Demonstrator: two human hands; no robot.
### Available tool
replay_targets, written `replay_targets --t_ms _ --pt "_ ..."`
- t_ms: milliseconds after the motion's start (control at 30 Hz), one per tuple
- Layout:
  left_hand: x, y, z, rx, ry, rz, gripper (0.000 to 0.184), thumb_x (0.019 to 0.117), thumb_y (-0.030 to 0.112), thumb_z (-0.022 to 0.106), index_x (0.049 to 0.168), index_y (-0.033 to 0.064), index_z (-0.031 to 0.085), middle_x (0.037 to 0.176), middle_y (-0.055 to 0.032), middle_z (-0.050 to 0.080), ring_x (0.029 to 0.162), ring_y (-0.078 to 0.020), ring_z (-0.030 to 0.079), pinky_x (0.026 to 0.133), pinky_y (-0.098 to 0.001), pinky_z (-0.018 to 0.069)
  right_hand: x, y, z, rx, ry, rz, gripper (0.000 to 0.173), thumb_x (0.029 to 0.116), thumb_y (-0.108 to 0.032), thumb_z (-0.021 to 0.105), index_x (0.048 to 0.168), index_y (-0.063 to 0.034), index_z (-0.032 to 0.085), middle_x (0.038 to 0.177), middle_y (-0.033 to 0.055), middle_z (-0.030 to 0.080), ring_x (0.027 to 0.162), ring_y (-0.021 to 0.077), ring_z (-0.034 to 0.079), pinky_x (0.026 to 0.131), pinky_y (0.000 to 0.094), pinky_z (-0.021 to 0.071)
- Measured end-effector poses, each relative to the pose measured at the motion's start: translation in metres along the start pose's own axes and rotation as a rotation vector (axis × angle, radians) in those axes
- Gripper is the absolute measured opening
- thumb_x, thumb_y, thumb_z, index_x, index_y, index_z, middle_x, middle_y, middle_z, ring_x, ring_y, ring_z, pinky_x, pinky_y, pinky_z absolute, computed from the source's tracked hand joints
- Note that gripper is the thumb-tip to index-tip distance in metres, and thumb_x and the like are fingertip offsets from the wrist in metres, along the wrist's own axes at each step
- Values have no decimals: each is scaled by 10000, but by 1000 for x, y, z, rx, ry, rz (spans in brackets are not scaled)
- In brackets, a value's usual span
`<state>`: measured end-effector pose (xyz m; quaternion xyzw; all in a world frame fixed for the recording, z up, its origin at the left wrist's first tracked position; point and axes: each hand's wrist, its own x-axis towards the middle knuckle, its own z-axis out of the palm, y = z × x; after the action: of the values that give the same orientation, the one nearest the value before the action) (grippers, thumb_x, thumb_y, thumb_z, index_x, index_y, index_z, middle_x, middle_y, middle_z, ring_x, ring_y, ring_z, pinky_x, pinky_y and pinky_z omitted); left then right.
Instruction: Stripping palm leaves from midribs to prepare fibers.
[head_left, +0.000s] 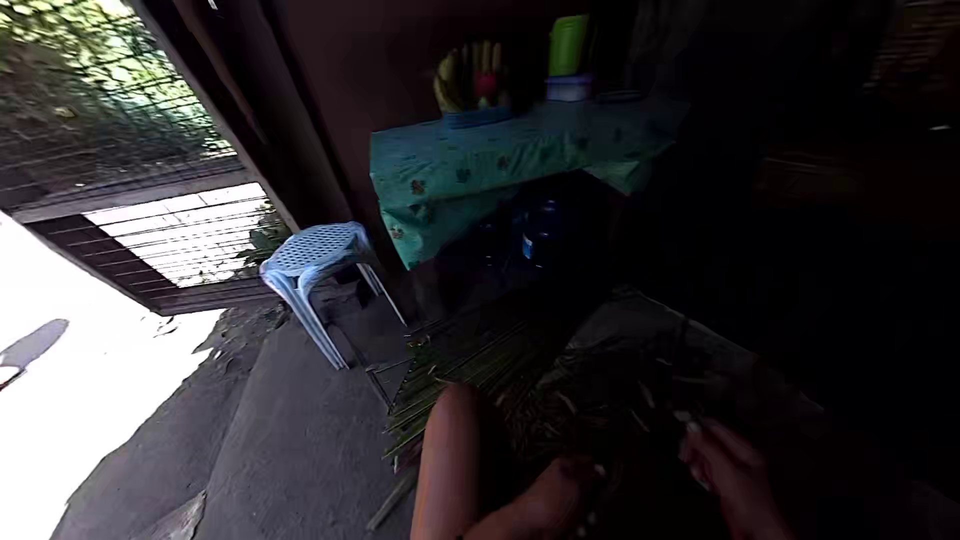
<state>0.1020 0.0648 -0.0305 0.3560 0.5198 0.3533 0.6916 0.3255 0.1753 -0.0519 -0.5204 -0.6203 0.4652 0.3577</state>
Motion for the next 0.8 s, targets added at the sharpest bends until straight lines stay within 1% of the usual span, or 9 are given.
replay_targets --t_ms 67,133,200,400,500,633,733,767,800 --pt "3 6 3 7 1 -10 278 1124 240 375 1155 53 578 689 39 542 515 -43 519 487 -199 474 -19 -17 5 123 -155 61 369 1045 -205 445 1301 -5 619 713 -47 624 509 19 531 458 182 457" --pt "7 13 6 13 9 -26 270 1127 225 364 1134 55 574 698 34 562 512 -43 535 484 -198 490 -36 -28 14 118 -325 102 386 1029 -191 477 1323 33 587 744 -23 631 547 31 537 508 206 462" --pt "10 14 11 22 20 -11 280 1127 209 356 1146 41 580 714 24 587 510 -44 550 484 -203 507 -44 -31 22 100 -402 117 384 1024 -201 509 1306 49 586 745 -7 625 562 39 534 529 219 460" --pt "-2 2 13 -53 -77 -34 321 1126 215 302 1159 37 567 724 -25 683 591 -112 674 567 -258 588 -36 -28 17 172 -260 141 347 1048 -169 494 1303 38 606 745 -18 611 557 16 515 522 189 440" --pt "-6 -5 11 -123 -32 -74 310 1129 207 306 1079 47 567 658 -19 649 536 -96 644 520 -230 562 -37 -21 12 126 -311 65 292 1034 -180 504 1172 23 661 729 -29 599 578 11 516 552 191 443" --pt "1 -1 8 -160 48 -65 297 1129 194 310 1017 76 559 572 57 491 430 -4 461 421 -141 414 -49 -16 20 -77 -496 -177 316 1035 -240 516 1103 -8 719 795 81 661 671 127 597 660 325 520" --pt "-2 4 9 -176 34 -82 291 1128 194 306 1017 92 555 565 73 466 412 11 426 400 -128 384 -48 -12 25 -260 -335 -340 321 1032 -268 527 1034 -23 735 850 132 711 780 241 691 728 450 567" --pt "-5 4 10 -174 30 -90 288 1128 193 310 995 94 546 561 72 463 405 11 417 391 -128 377 -42 -11 23 -316 -260 -325 330 1034 -272 522 1026 -14 727 863 148 710 803 276 700 738 490 566" --pt "-8 3 10 -170 19 -95 289 1127 190 311 974 95 537 562 70 458 402 10 410 385 -127 367 -35 -12 17 -366 -200 -260 336 1040 -260 524 1078 2 731 923 176 727 870 318 717 799 531 569"
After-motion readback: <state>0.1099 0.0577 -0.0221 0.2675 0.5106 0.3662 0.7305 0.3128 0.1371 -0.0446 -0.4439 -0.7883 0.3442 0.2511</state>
